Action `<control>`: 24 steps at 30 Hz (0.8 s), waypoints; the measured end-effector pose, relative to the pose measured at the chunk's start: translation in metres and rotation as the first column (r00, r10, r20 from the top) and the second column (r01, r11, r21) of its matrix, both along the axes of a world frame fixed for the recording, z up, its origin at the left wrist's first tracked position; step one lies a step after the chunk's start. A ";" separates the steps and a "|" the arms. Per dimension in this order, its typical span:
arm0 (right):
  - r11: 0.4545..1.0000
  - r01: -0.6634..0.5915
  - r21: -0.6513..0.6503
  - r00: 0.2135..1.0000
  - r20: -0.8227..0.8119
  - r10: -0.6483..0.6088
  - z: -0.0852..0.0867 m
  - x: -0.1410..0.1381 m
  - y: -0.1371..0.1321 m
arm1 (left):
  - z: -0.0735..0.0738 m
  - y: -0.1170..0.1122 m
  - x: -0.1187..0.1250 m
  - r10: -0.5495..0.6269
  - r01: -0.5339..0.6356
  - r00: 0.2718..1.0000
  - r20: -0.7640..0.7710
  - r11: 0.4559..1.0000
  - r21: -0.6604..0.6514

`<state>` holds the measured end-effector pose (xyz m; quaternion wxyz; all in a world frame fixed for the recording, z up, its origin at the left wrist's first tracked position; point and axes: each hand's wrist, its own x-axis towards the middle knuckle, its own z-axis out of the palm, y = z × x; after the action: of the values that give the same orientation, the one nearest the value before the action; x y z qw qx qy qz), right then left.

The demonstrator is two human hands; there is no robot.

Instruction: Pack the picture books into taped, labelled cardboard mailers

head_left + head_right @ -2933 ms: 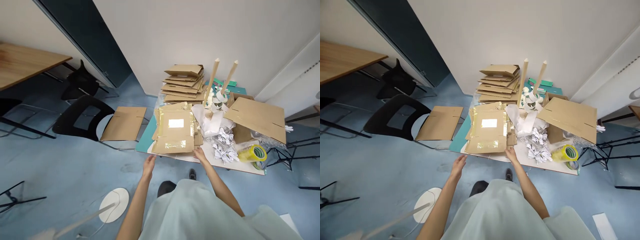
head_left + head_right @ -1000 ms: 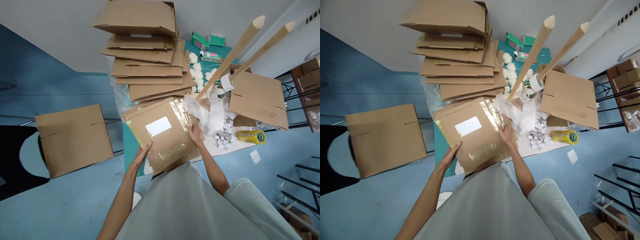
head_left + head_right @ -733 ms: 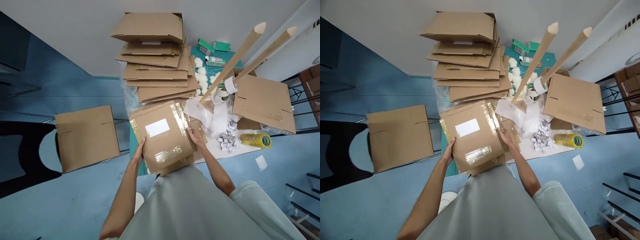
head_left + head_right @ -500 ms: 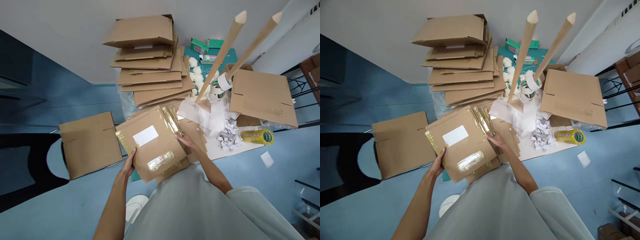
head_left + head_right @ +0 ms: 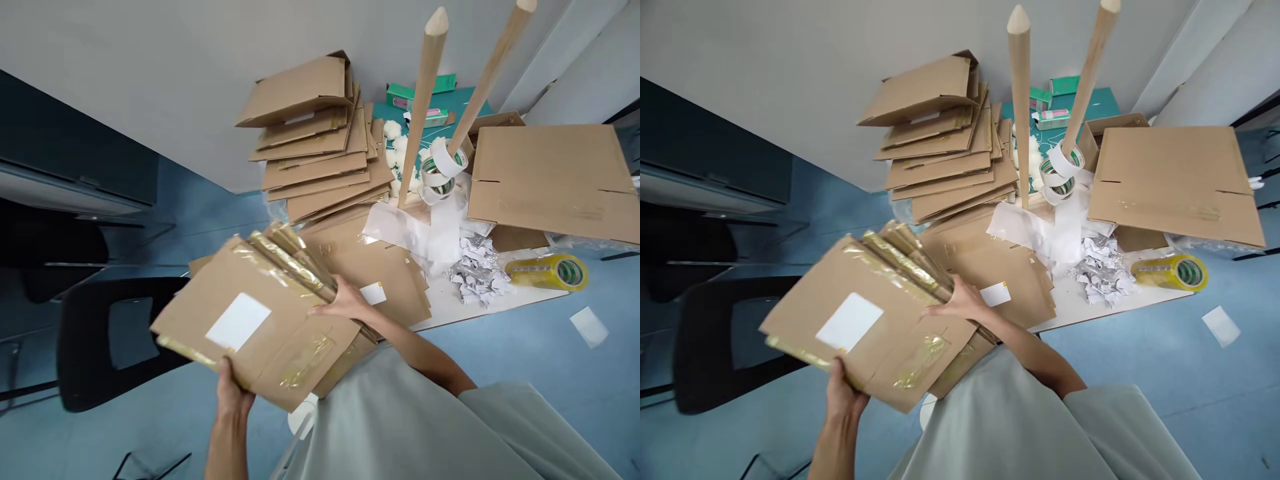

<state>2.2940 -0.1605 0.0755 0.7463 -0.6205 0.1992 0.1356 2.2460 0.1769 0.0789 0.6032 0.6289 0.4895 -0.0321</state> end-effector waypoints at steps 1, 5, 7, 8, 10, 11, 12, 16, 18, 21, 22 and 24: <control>0.997 -0.067 -0.038 0.998 0.015 0.068 0.012 -0.001 0.009 | 0.011 0.010 -0.005 0.012 -0.014 0.999 0.046 0.999 0.035; 0.970 -0.214 -0.118 0.975 0.040 0.220 0.056 -0.011 0.016 | 0.044 0.031 -0.009 -0.039 0.011 0.978 0.204 0.991 0.134; 0.978 -0.167 -0.128 0.982 0.066 0.177 0.067 -0.024 0.008 | 0.052 0.028 -0.002 -0.075 0.040 0.968 0.239 0.988 0.147; 0.984 -0.122 -0.130 0.987 0.089 0.134 0.069 -0.033 0.003 | 0.054 0.023 0.003 -0.099 0.066 0.963 0.249 0.988 0.138; 0.993 0.001 -0.115 0.991 0.132 0.014 0.067 -0.058 -0.012 | 0.054 0.005 0.014 -0.168 0.150 0.953 0.254 0.985 0.089; 0.992 0.075 -0.103 0.988 0.143 -0.060 0.064 -0.074 -0.021 | 0.053 -0.009 0.019 -0.217 0.212 0.944 0.250 0.976 0.049; 0.984 0.153 -0.095 0.979 0.147 -0.138 0.060 -0.092 -0.032 | 0.051 -0.026 0.024 -0.277 0.286 0.930 0.241 0.958 -0.003; 0.831 0.510 -0.221 0.860 0.159 -0.485 0.050 -0.194 -0.084 | 0.043 -0.116 0.018 -0.578 0.631 0.775 0.257 0.736 -0.246; 0.726 0.628 -0.279 0.774 0.130 -0.620 0.054 -0.263 -0.105 | 0.043 -0.168 -0.002 -0.688 0.743 0.669 0.281 0.602 -0.293; 0.559 0.763 -0.324 0.601 0.041 -0.798 0.064 -0.379 -0.117 | 0.052 -0.241 -0.049 -0.838 0.900 0.400 0.371 0.282 -0.333; 0.490 0.803 -0.340 0.526 0.015 -0.851 0.066 -0.417 -0.116 | 0.056 -0.265 -0.067 -0.863 0.929 0.308 0.401 0.182 -0.322; 0.327 0.879 -0.347 0.349 0.001 -0.937 0.065 -0.489 -0.107 | 0.063 -0.312 -0.104 -0.885 0.953 0.141 0.443 0.000 -0.303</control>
<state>1.8053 -0.2671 0.1401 0.5694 -0.4845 0.6039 -0.2762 2.1416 -0.1348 0.1424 0.6057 0.6000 -0.1119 -0.5105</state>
